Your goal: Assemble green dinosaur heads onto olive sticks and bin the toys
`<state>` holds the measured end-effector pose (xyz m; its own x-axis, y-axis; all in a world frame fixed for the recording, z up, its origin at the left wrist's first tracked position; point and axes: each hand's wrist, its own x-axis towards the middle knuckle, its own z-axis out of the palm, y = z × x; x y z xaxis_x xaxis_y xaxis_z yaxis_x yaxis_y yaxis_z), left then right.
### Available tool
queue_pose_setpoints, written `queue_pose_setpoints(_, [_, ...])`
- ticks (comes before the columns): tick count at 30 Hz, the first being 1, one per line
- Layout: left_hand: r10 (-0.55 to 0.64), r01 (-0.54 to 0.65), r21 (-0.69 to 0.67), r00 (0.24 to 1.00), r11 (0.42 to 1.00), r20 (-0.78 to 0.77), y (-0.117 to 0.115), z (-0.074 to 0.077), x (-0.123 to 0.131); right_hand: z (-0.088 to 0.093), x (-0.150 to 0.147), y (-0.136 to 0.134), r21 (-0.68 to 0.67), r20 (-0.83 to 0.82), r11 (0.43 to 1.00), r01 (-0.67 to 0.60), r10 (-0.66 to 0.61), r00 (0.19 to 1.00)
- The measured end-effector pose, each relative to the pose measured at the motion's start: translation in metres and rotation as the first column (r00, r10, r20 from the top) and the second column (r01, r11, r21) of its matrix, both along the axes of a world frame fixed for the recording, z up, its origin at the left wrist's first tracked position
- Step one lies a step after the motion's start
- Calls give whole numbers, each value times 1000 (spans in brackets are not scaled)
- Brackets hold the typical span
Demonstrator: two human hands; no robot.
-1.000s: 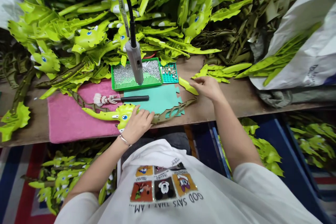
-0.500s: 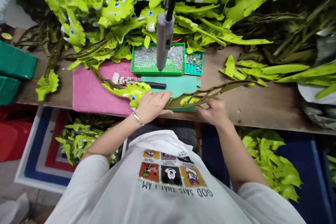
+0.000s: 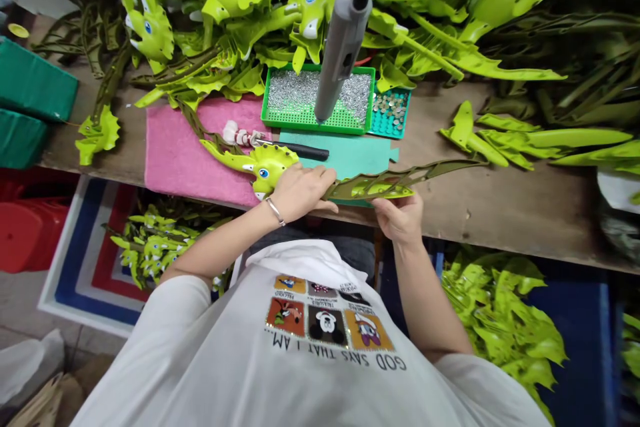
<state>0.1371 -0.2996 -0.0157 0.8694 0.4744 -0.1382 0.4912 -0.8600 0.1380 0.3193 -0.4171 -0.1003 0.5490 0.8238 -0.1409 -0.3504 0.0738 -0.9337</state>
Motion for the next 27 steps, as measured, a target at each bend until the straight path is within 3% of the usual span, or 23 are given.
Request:
queue_pose_setpoints(10, [6, -6, 7, 1000, 1000, -9, -1, 4, 6, -2, 11, 0, -16, -66, 992, -122, 121, 990])
queue_pose_setpoints(18, [-4, 2, -21, 994, 1000, -112, -6, 4, 14, -5, 9, 1, -45, -77, 995, -89, 85, 993])
queue_pose_setpoints(27, [35, -39, -27, 993, 999, -115, -7, -9, 18, 15, -2, -4, -85, 5, 992, -99, 99, 995])
